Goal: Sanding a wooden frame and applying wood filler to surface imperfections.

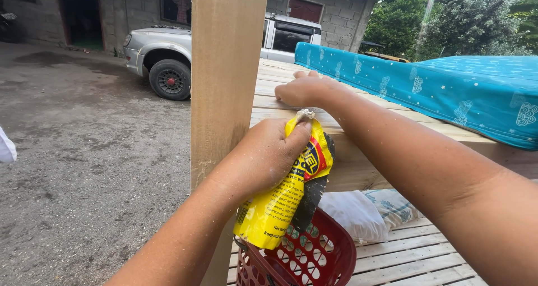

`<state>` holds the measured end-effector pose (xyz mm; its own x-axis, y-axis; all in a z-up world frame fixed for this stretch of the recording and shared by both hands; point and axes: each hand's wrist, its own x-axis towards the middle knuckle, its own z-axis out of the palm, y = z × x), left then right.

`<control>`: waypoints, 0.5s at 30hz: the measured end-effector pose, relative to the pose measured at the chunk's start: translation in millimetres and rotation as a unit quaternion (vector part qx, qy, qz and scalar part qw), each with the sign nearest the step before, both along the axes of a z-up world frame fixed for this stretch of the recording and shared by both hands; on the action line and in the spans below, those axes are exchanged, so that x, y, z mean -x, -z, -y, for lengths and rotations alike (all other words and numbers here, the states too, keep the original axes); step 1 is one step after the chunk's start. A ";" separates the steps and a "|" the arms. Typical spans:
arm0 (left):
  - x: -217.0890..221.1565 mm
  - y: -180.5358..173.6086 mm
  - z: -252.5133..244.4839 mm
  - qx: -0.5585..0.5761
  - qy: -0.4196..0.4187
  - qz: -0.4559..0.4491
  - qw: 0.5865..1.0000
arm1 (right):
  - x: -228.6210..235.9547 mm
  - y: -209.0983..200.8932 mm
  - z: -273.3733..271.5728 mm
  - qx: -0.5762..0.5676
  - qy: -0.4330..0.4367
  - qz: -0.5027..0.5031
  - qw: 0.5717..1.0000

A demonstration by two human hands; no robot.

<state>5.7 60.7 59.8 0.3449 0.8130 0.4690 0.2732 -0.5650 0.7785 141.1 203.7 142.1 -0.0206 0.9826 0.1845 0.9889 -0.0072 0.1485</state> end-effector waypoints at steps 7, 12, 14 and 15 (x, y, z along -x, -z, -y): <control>13.2 -0.2 10.8 0.063 0.168 0.084 0.980 | 31.6 13.2 -76.1 0.036 -0.211 0.057 0.975; 31.0 -8.4 25.0 0.132 0.185 0.108 0.968 | 28.1 2.5 -35.9 0.043 -0.198 0.044 0.978; 35.7 -9.2 29.4 0.145 0.179 0.107 0.967 | 18.7 -1.4 -38.1 0.054 -0.162 0.060 0.984; 39.3 -9.9 32.5 0.157 0.174 0.102 0.967 | 15.6 -3.9 -38.6 0.064 -0.124 0.073 0.987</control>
<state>-33.6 28.2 69.8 0.5492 0.7780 0.3050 -0.0681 -0.3222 0.9442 125.5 242.3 146.0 -0.2817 0.9588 0.0369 0.9255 0.2614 0.2740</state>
